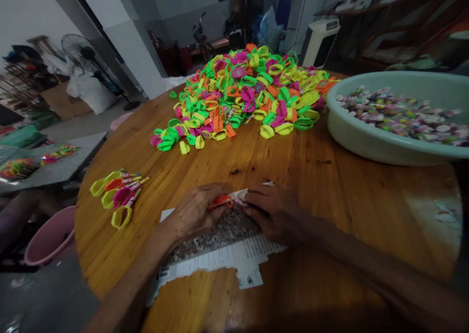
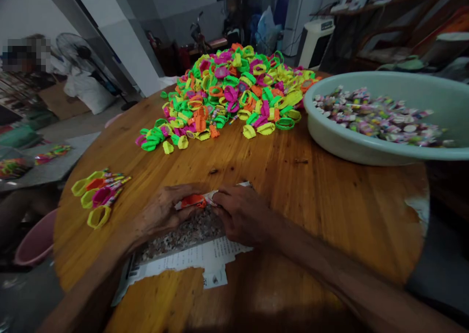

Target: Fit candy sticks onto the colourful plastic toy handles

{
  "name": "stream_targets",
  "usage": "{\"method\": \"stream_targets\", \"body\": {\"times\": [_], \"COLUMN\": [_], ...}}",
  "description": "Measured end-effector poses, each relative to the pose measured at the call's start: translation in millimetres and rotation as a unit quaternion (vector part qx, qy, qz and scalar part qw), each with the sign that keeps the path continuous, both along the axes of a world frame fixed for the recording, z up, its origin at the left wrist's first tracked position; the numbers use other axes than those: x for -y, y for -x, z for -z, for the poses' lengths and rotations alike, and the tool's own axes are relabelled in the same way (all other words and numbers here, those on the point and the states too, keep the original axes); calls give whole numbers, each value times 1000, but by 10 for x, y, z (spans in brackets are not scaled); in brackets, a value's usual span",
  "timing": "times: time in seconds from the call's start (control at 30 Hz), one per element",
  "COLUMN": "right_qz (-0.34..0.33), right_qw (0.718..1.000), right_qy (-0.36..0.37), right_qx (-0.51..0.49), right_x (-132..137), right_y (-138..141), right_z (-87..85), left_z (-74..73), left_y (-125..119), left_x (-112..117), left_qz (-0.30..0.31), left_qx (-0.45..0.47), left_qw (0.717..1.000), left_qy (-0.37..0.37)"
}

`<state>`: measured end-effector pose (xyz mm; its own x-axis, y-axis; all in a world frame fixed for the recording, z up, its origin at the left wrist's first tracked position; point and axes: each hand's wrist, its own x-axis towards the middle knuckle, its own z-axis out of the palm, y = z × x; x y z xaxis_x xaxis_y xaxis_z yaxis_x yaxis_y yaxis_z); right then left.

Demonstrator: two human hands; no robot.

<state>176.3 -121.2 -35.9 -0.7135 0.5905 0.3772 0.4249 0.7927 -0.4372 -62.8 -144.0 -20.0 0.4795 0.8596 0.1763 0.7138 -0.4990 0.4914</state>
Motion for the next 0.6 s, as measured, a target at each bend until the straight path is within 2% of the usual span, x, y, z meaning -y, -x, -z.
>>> {"method": "stream_targets", "body": {"times": [0.2, 0.37, 0.47, 0.6], "right_qz": [-15, -30, -38, -62], "right_qw": [999, 995, 984, 949], "right_qy": [-23, -56, -120, -224], "right_qx": [19, 74, 129, 212], "right_x": [-13, -32, 5, 96], "right_y": [-4, -14, 2, 47], "right_z": [33, 62, 25, -91], "left_z": [28, 23, 20, 30], "left_y": [-22, -29, -34, -37], "left_x": [-2, 2, 9, 20], "left_qz": [20, 18, 25, 29], "left_qx": [21, 6, 9, 16], "left_qw": [999, 999, 999, 999], "left_qy": [-28, -30, -34, -29]}}
